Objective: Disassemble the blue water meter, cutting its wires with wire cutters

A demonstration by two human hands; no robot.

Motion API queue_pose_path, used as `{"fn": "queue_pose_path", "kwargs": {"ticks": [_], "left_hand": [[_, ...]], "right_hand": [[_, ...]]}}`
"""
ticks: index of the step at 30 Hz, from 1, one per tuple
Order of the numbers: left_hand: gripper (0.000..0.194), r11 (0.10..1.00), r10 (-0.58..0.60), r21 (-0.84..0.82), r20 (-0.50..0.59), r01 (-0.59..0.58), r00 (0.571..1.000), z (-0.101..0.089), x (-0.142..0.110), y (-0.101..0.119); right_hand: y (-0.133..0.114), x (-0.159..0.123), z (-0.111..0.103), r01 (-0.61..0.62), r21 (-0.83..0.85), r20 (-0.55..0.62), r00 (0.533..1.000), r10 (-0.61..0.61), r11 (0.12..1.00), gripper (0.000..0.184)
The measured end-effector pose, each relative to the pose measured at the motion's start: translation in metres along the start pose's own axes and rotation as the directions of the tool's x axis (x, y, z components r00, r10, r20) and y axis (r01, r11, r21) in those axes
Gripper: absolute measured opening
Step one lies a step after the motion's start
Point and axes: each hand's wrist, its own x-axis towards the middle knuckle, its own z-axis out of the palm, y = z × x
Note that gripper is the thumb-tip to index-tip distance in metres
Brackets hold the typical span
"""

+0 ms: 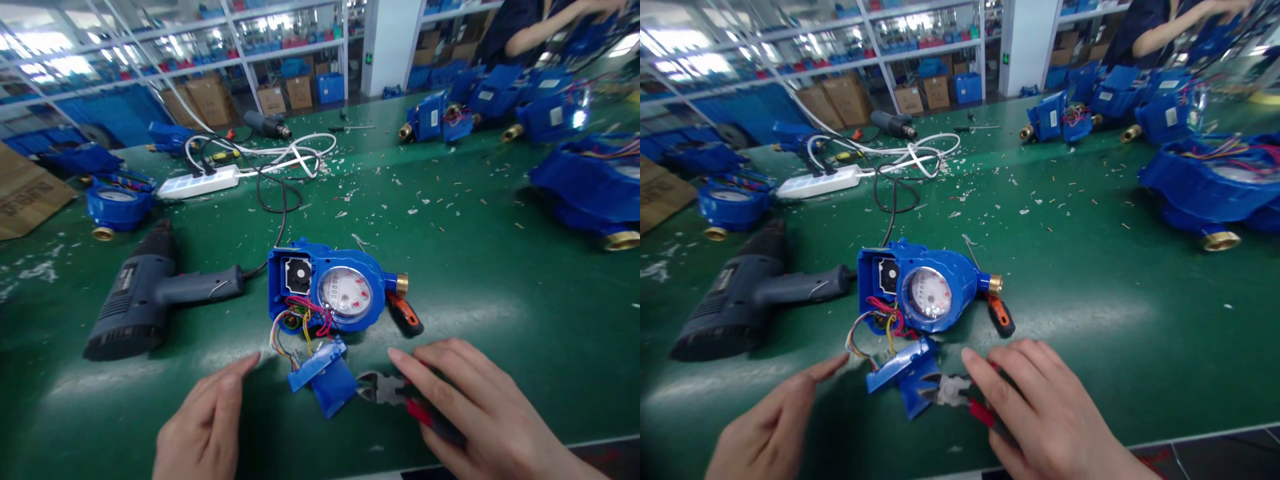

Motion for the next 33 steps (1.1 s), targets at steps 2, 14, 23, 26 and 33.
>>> {"fn": "queue_pose_path", "kwargs": {"ticks": [2,14,23,26,33], "left_hand": [[0.057,0.993,0.113,0.018,0.101,-0.115,0.988,0.002,0.006,-0.005],[0.016,0.862,0.198,-0.465,-0.058,-0.202,0.979,0.060,-0.024,0.032],[0.031,0.823,0.294,-0.410,-0.285,-0.393,0.912,0.066,-0.027,0.037],[0.027,0.837,0.277,-0.405,-0.268,-0.369,0.923,0.066,-0.027,0.039],[0.021,0.840,0.190,-0.479,-0.183,-0.256,0.965,0.064,-0.030,0.040]], "right_hand": [[0.002,-0.003,-0.001,-0.038,-0.006,0.006,0.999,0.038,0.999,0.038],[-0.010,0.001,0.012,-0.121,-0.039,0.082,0.989,0.124,0.992,0.035],[-0.020,0.001,0.024,-0.199,0.025,0.019,0.980,0.199,0.980,0.038],[-0.021,0.002,0.023,-0.200,0.024,0.000,0.980,0.201,0.979,0.038],[-0.022,0.005,0.016,-0.190,-0.036,0.037,0.981,0.191,0.981,0.042]]}}
